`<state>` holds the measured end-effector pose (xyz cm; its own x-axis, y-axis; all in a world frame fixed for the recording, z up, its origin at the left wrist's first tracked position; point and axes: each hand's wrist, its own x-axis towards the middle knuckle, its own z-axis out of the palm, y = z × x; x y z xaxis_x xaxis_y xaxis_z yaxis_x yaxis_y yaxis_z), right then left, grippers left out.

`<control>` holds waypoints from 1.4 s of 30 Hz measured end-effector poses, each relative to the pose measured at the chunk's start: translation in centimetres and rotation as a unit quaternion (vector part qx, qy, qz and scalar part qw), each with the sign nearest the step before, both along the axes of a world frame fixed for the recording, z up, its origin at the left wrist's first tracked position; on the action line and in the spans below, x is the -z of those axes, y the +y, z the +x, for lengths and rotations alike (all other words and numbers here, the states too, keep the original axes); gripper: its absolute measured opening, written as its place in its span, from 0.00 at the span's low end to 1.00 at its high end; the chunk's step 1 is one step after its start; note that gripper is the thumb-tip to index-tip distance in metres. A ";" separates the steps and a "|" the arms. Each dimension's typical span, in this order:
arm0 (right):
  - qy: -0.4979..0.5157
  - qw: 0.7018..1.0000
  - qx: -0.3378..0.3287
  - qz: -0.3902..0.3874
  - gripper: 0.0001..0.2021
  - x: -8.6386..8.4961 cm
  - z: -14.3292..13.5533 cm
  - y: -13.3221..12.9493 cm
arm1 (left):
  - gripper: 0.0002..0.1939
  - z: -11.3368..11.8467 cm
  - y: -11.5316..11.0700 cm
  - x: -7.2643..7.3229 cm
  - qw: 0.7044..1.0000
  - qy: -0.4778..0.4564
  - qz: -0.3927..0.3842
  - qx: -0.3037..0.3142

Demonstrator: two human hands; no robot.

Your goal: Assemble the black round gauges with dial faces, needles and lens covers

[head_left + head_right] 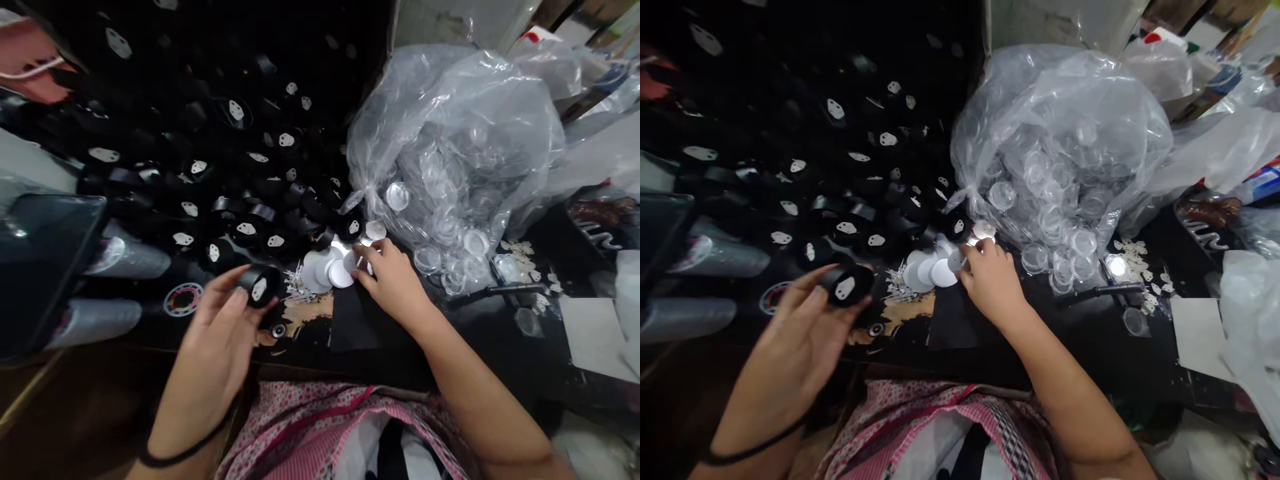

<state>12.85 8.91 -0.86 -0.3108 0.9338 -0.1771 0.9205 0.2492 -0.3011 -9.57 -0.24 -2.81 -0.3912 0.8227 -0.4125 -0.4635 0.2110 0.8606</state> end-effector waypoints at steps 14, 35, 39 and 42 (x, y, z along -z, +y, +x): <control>0.362 0.930 -0.013 -0.055 0.08 -0.7 -0.4 -5.7 | 0.18 6.6 0.0 -2.2 0.943 -0.322 -0.084 0.023; 0.370 0.924 0.042 -0.092 0.05 -2.9 -0.6 -5.0 | 0.18 6.5 -2.2 -0.7 0.969 -0.130 -0.054 0.201; 0.376 0.917 0.046 -0.122 0.04 -2.9 -0.4 -4.8 | 0.18 6.2 -2.2 -0.4 0.965 -0.146 -0.059 0.210; 0.369 0.919 0.054 -0.125 0.04 -3.0 -0.5 -4.7 | 0.18 6.2 -2.3 -0.3 0.963 -0.156 -0.060 0.213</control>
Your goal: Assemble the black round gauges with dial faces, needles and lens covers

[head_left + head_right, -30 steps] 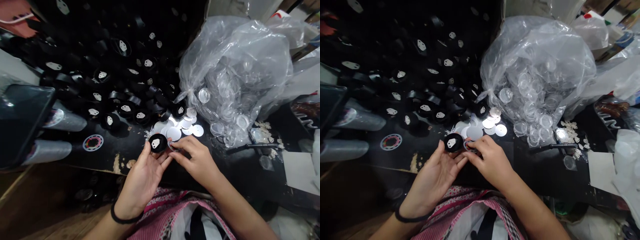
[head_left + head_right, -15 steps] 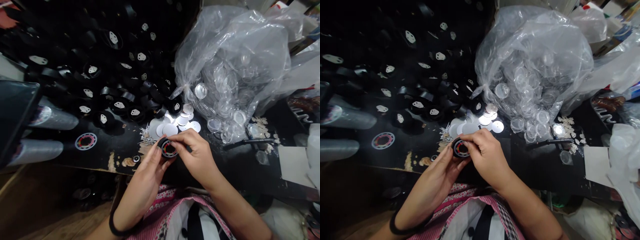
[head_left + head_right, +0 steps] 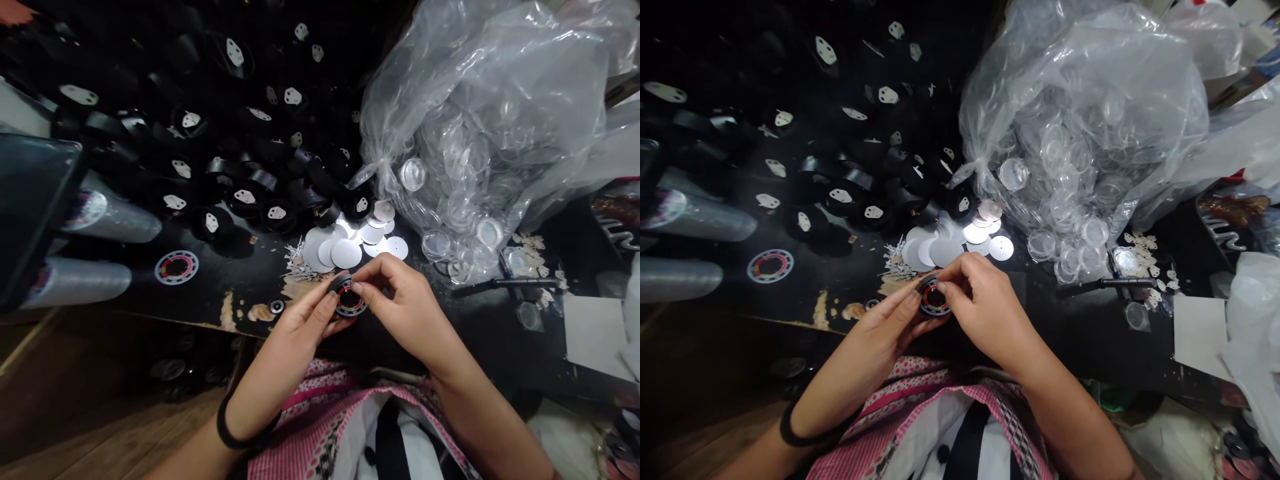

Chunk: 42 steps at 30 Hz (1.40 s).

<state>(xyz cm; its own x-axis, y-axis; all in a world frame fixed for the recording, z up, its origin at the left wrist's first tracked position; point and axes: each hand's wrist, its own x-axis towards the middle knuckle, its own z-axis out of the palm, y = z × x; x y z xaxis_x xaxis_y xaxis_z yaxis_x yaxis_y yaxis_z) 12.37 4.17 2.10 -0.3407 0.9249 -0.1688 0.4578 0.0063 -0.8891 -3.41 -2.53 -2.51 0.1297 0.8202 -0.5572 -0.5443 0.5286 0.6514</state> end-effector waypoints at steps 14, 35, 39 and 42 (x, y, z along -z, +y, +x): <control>-0.073 0.990 -0.121 0.018 0.06 1.4 -1.1 0.0 | 0.15 -2.3 -1.2 -0.1 0.990 0.115 -0.014 -0.084; -0.307 0.892 -0.276 0.186 0.08 2.2 -6.8 1.4 | 0.09 -3.6 -1.9 -0.6 0.970 -0.037 -0.075 -0.229; -0.153 0.959 -0.211 0.113 0.04 1.9 -5.0 1.0 | 0.06 -3.0 -0.9 -1.1 0.964 -0.135 -0.120 -0.195; -0.102 0.975 -0.149 0.130 0.04 1.5 -3.4 0.3 | 0.08 -2.1 -0.1 -1.4 0.960 -0.144 -0.109 -0.213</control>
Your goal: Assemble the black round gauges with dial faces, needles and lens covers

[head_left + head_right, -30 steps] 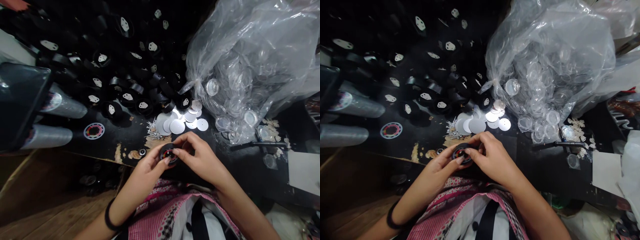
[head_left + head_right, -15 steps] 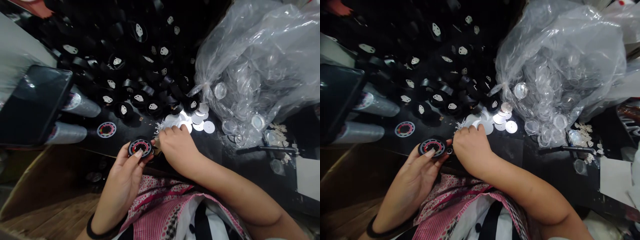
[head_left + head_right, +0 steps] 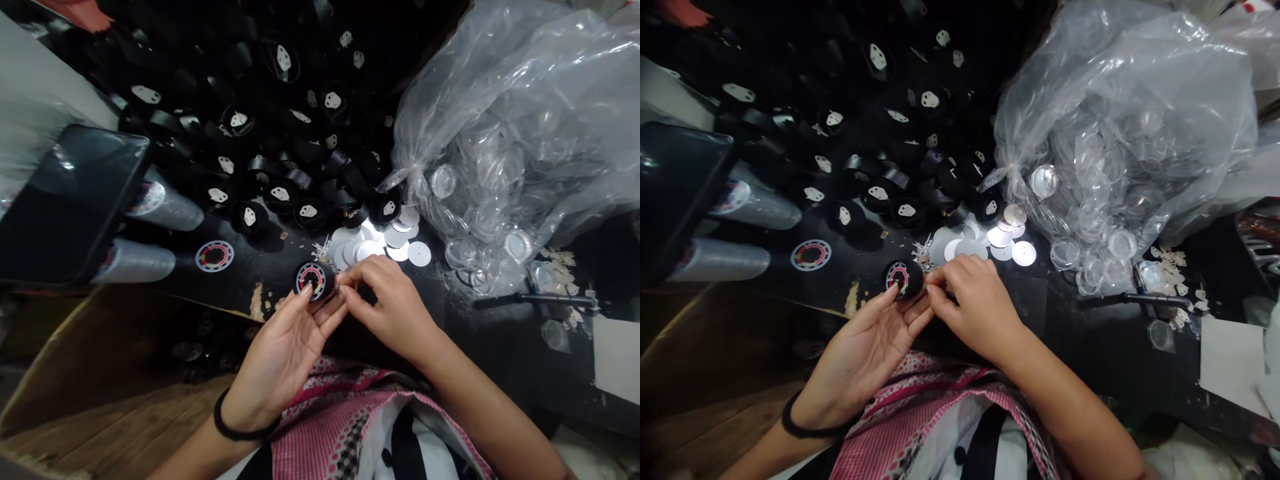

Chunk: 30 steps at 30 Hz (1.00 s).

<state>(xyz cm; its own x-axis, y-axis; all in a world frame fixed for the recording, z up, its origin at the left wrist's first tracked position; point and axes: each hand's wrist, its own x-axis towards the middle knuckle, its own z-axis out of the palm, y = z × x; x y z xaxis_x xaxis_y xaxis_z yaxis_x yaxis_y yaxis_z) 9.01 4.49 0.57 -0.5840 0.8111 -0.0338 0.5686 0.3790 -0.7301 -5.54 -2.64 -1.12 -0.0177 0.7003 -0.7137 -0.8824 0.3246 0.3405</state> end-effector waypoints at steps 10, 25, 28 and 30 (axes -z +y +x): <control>-0.022 0.995 0.092 -0.014 0.06 -1.0 1.5 -1.3 | 0.11 2.2 -0.1 0.0 0.980 0.167 0.103 0.016; -0.002 0.995 0.097 -0.030 0.06 -1.9 2.5 -1.4 | 0.15 3.0 0.6 1.3 0.946 0.265 0.121 0.143; 0.007 0.994 0.099 -0.036 0.06 -2.2 2.5 -1.5 | 0.13 2.8 0.9 0.4 0.935 0.298 0.129 0.141; 0.011 0.994 0.099 -0.038 0.07 -2.4 2.5 -1.7 | 0.12 2.8 1.0 -0.1 0.926 0.328 0.130 0.134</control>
